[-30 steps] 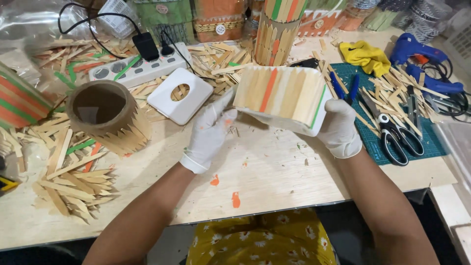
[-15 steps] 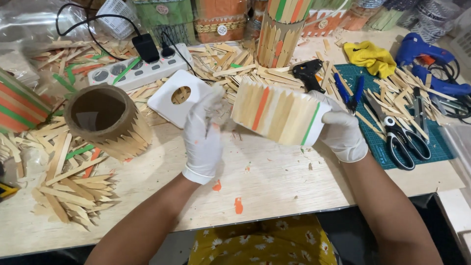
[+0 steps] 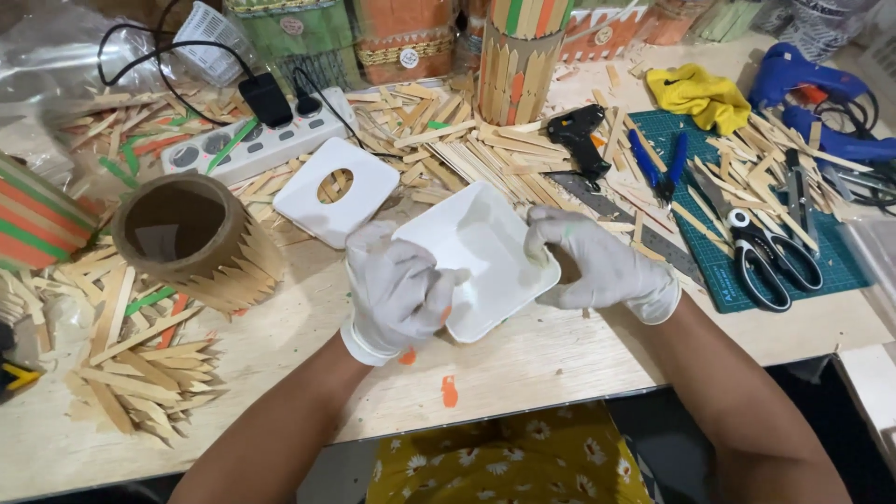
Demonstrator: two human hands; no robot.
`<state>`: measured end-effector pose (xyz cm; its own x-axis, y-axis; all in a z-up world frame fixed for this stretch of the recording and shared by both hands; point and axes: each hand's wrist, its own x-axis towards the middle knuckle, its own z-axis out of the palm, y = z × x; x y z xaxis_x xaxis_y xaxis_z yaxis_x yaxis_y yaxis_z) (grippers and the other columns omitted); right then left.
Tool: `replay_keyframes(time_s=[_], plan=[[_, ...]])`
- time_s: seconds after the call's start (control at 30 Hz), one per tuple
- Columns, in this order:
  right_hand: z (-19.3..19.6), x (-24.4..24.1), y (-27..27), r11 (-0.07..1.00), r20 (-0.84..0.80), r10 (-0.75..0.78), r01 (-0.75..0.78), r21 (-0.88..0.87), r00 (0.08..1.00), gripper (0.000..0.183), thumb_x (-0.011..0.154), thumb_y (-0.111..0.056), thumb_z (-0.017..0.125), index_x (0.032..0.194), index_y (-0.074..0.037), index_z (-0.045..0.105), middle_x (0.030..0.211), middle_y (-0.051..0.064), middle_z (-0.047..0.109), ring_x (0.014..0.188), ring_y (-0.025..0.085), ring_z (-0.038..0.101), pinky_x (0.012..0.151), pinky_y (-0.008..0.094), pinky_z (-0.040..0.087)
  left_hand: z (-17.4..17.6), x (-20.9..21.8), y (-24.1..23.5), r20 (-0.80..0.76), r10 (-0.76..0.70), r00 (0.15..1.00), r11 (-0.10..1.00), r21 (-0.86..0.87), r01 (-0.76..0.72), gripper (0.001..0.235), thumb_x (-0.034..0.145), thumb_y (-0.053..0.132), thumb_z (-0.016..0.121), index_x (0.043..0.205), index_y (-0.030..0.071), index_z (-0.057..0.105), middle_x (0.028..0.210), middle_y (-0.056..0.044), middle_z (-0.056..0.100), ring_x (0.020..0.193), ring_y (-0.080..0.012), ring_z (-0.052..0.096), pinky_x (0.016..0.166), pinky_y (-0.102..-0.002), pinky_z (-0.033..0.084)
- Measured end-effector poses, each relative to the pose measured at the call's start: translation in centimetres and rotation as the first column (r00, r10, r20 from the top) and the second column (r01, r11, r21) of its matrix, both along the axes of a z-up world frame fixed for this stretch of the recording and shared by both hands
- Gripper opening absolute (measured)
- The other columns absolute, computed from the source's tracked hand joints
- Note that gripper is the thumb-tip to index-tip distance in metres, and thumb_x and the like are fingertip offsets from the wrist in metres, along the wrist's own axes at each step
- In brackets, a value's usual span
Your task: The person cuts wooden sticks and green plastic strips to size, then uses a hot glue gun to attach them to the sides of a white square container. The person repeats this process, alternating between natural wood and green pieces to build up the container's exterior.
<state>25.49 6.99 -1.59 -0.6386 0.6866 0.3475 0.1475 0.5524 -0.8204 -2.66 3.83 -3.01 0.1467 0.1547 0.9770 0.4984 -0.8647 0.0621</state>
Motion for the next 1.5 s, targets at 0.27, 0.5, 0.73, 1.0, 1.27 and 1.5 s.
replay_keyframes(time_s=[0.27,0.5,0.73,1.0,1.27,1.5], plan=[[4.4,-1.5,-1.2,0.996,0.05,0.042,-0.037,-0.085,0.998,0.071,0.067,-0.01,0.078,0.134,0.001,0.058,0.1,0.012,0.058,0.1,0.029,0.058,0.092,0.047,0.049,2.0,0.4,-2.6,-0.192,-0.019,0.981,1.0,0.01,0.022,0.039,0.089,0.018,0.062,0.054,0.015,0.046,0.051,0.0,0.039,0.041,-0.0197,0.04,0.069,-0.041,0.044],[-2.3,1.3,3.6,0.782,0.316,-0.616,0.512,0.355,0.722,0.036,0.086,-0.03,0.081,0.117,-0.014,0.073,0.096,0.009,0.065,0.095,0.032,0.064,0.085,0.044,0.05,3.5,1.1,-2.5,-0.225,0.072,0.972,0.995,0.088,-0.053,0.039,0.088,0.013,0.064,0.052,0.014,0.046,0.048,-0.002,0.035,0.039,-0.0197,0.038,0.06,-0.036,0.047],[0.3,-3.4,2.5,0.745,0.469,-0.592,0.224,0.628,0.655,0.042,0.1,-0.042,0.058,0.141,-0.035,0.059,0.141,0.005,0.055,0.129,0.032,0.05,0.101,0.054,0.035,3.8,1.3,-2.0,-0.236,0.065,0.97,0.995,0.087,-0.045,0.039,0.088,0.01,0.063,0.053,0.014,0.046,0.047,-0.003,0.033,0.037,-0.0219,0.036,0.056,-0.034,0.045],[-1.1,-1.8,3.9,0.748,0.528,-0.64,0.295,0.594,0.558,0.041,0.091,-0.036,0.062,0.131,-0.037,0.056,0.135,-0.006,0.058,0.128,0.025,0.054,0.1,0.048,0.039,4.3,1.0,-1.2,-0.178,0.096,0.979,0.985,0.156,-0.069,0.042,0.088,0.008,0.067,0.053,0.014,0.044,0.047,-0.003,0.033,0.037,-0.022,0.034,0.051,-0.034,0.041],[-4.2,4.2,5.1,0.583,0.516,-0.809,0.276,0.764,0.282,0.033,0.067,-0.038,0.069,0.099,-0.032,0.067,0.105,-0.013,0.067,0.113,0.018,0.064,0.09,0.042,0.045,4.4,1.1,0.6,-0.16,0.238,0.958,0.956,0.214,-0.202,0.043,0.086,0.004,0.072,0.054,0.013,0.045,0.048,-0.002,0.031,0.037,-0.0224,0.03,0.048,-0.034,0.032],[-2.1,3.3,3.8,0.604,0.421,-0.783,0.399,0.69,0.458,0.02,0.075,-0.03,0.075,0.094,-0.025,0.076,0.102,-0.004,0.071,0.108,0.023,0.064,0.087,0.04,0.044,4.6,0.4,1.6,-0.138,0.271,0.953,0.951,0.191,-0.243,0.039,0.088,0.003,0.074,0.056,0.013,0.054,0.048,-0.002,0.037,0.038,-0.0228,0.037,0.052,-0.033,0.035]])
